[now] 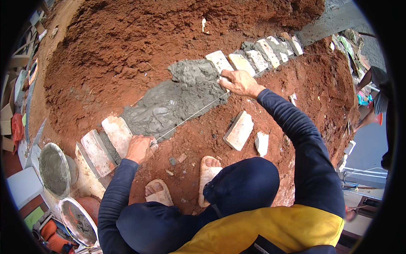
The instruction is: The person scoops wet cement from a bucket with a trowel and spreads it along a string line on the ground. They place bricks one by one into the cement bed, tap them with a hammer to level, and continue the process along the line.
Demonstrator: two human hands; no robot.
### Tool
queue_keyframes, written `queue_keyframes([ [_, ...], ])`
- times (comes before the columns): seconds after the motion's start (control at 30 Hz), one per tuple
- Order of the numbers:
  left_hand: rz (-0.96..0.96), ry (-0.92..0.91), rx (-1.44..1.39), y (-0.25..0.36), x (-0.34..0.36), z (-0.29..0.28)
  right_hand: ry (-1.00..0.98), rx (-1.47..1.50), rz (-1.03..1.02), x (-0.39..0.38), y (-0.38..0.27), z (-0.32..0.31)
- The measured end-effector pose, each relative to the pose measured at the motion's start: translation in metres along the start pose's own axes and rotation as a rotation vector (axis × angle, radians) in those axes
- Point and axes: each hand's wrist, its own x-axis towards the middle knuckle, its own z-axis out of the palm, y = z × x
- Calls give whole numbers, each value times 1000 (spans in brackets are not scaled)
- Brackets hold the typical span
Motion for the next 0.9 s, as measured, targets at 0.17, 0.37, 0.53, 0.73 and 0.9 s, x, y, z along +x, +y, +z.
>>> queue_keyframes([
  [0.17,35,21,32,6,-9,-10,135,-74,-36,-13,9,62],
  [0.37,-49,170,85,-6,5,-29,274,477,468,-130,-3,70],
  [0.53,-30,350,147,-18,12,-32,-220,636,671,-210,-45,98],
  [0.73,-40,294,149,-22,15,-25,31,395,386,-96,-46,149],
  [0.9,-56,303,133,-23,13,-21,-140,683,661,-85,-21,128],
])
